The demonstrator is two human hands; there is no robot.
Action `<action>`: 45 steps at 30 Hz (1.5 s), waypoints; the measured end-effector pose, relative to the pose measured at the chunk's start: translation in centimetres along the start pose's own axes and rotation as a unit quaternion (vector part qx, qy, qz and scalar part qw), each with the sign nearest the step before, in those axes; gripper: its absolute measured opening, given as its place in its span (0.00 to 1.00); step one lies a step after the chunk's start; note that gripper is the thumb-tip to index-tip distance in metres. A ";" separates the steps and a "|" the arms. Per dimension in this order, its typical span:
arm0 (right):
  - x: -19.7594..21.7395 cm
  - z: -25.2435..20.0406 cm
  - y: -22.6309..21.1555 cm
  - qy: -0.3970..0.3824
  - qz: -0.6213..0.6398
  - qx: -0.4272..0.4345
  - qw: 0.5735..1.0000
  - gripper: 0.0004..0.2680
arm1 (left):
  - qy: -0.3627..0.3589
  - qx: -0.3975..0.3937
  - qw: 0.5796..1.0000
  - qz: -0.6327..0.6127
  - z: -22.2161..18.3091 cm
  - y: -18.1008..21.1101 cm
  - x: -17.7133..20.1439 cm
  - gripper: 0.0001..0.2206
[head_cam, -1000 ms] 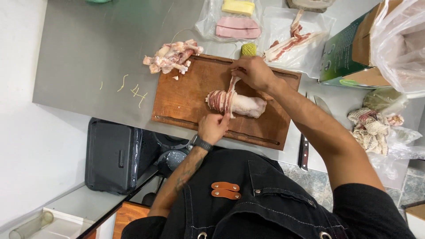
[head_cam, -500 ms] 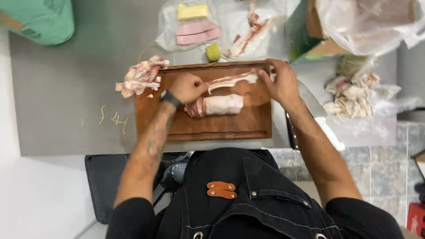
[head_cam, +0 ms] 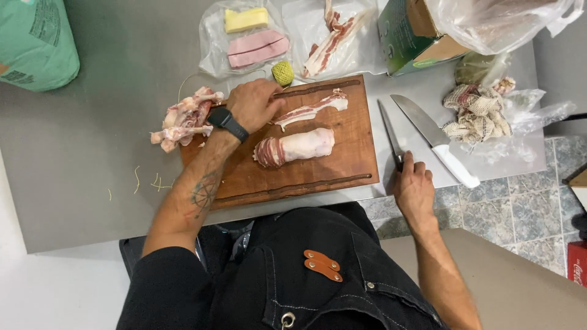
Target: Wrapping a piece of chicken with bacon strips and securing it with kitchen twine on a wooden cutting board.
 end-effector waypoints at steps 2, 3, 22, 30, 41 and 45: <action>2.8 -1.3 -1.5 -0.020 0.069 0.017 0.997 0.23 | 0.030 -0.040 0.999 0.008 1.1 -0.7 -0.9 0.10; 4.1 -1.9 -2.3 -0.043 0.140 0.038 0.989 0.22 | 0.058 -0.076 0.995 0.017 1.5 -0.9 -1.2 0.10; 4.1 4.4 -9.9 -0.036 -0.015 0.235 0.971 0.24 | -0.082 -0.377 0.909 0.158 9.7 3.3 -7.5 0.36; 5.3 2.2 -4.1 -0.121 -0.021 0.219 0.968 0.25 | -0.138 -0.350 0.897 0.230 10.0 2.5 -10.2 0.46; 0.8 1.8 1.2 0.160 0.073 0.108 0.979 0.14 | -0.063 -0.012 0.998 0.025 -0.2 -1.6 -10.1 0.16; -0.6 3.2 1.2 0.229 0.077 0.124 0.962 0.16 | -0.063 0.110 0.992 -0.016 -1.0 -1.9 -12.3 0.16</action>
Point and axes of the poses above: each hand's wrist, its own z-axis towards the middle knuckle, its own x-axis out of the back of the hand, y = z × x, the point moved 5 cm from there along z, towards the middle knuckle, and after that the axes turned 6 degrees about -x, right-handed, at the moved point
